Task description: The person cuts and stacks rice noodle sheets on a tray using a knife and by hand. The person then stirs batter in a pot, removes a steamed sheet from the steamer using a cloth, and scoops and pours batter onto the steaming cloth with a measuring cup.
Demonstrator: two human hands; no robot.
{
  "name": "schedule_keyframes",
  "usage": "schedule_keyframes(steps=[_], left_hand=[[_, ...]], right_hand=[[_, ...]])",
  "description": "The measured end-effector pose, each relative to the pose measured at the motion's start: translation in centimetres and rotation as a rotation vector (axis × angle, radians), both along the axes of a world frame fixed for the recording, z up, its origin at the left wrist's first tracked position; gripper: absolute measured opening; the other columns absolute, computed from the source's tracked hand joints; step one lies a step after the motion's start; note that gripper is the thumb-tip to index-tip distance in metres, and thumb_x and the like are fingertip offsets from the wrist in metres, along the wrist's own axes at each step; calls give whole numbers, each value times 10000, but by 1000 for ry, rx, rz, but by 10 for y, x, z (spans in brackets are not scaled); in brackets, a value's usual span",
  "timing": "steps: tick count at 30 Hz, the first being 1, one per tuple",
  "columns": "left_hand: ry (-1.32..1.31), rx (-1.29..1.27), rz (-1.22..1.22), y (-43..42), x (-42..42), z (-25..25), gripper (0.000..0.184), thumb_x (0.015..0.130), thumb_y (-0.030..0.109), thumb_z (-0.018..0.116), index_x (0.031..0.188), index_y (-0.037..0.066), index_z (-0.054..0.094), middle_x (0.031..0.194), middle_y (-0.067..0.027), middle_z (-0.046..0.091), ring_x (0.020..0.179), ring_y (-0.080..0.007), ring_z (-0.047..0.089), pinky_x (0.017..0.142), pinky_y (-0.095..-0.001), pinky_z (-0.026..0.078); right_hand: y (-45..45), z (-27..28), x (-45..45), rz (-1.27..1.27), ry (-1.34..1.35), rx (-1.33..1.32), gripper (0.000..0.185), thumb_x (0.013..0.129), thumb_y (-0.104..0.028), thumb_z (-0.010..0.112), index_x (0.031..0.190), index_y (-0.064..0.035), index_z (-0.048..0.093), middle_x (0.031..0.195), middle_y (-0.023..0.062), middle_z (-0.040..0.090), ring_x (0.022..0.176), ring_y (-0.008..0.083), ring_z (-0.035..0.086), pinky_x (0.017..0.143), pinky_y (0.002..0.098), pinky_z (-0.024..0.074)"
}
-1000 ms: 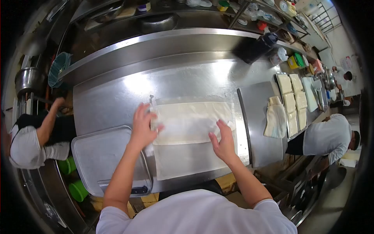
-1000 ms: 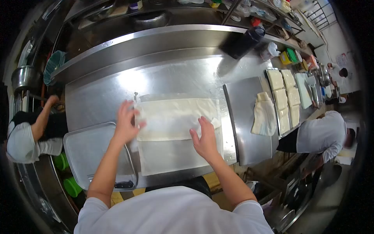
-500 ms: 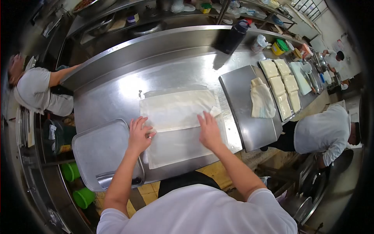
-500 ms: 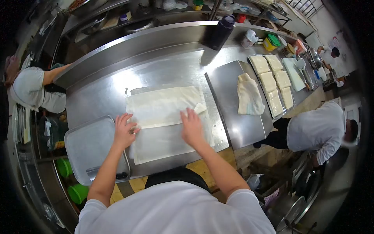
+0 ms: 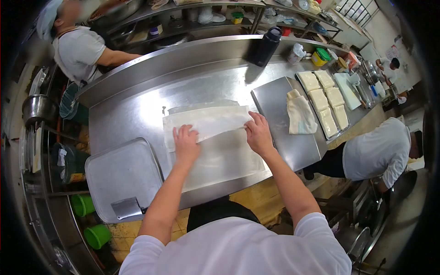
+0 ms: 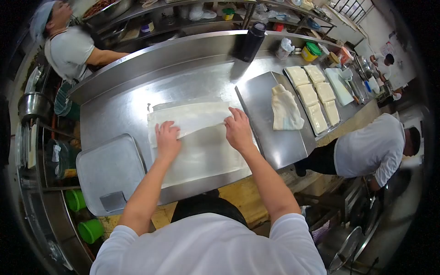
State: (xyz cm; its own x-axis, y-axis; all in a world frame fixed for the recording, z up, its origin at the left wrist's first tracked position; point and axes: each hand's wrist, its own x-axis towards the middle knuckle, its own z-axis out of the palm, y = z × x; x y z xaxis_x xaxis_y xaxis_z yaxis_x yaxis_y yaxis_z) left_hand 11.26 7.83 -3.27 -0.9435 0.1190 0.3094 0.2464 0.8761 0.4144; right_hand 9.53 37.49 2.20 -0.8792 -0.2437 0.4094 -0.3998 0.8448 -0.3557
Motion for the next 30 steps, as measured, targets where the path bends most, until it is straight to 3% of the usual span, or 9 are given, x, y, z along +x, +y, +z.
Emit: schedule_keyframes(steps=[6,8,12,15,16,18,20,26,30], left_hand=[[87,61,-92,-75,50,21,292,649,-54,657,901,82,715,1227,-132,603,1212,-395,527,1144,-572,336],[-90,34,-157,-83,94,40,236,670,-29,680,857,97,750,1235,-116,609,1281,-348,517,1201,-605,269],[-459,-148,-174,-71,185,50,310,714,93,802,1023,113,794,1394,-159,558,1406,-388,400,1225,-599,215],[-518,-126,-131,-36,212,85,442,726,225,873,1141,115,769,1484,-198,493,1455,-404,342,1229,-596,197],[-485,-74,-186,-29,214,85,518,725,272,901,1190,110,741,1507,-217,462,1465,-415,334,1222,-574,239],[-446,33,-246,-7,214,85,497,738,253,897,1182,99,737,1505,-215,465,1461,-423,342,1209,-548,284],[-406,90,-352,22,207,91,443,766,223,885,1156,78,732,1500,-216,471,1442,-434,370,1178,-509,357],[-325,176,-853,91,196,106,408,773,175,870,1139,75,720,1454,-197,511,1387,-416,434,1143,-497,397],[-296,181,-1190,106,209,105,394,789,176,860,1141,78,714,1419,-193,539,1350,-414,467,1122,-485,418]], right_hand=[[19,9,68,4,-65,42,151,818,-35,679,966,-34,645,1334,193,601,1271,412,520,1062,524,410],[24,3,114,26,-118,61,183,799,-24,666,980,-25,635,1311,201,605,1250,414,523,1046,538,409],[31,-30,215,-4,-323,91,290,798,-45,664,1086,-19,650,1331,235,587,1283,428,503,1077,569,392],[27,-29,261,-61,-361,18,358,809,-75,678,1162,-21,663,1369,260,561,1315,437,489,1107,553,395],[26,-19,270,-71,-374,-22,379,813,-83,682,1186,-20,663,1383,268,552,1323,439,486,1114,545,398],[24,-7,282,-99,-368,-88,405,819,-98,701,1212,-7,660,1417,279,527,1323,441,490,1114,508,424],[22,10,294,-148,-336,-163,408,827,-97,702,1219,3,655,1420,277,527,1316,444,494,1115,503,427],[3,62,347,-420,-317,-273,391,889,-125,696,1249,19,643,1429,268,531,1327,421,512,1124,462,435],[-34,61,400,-670,-301,-382,383,904,-137,693,1250,20,647,1424,268,537,1323,425,522,1123,463,437]])
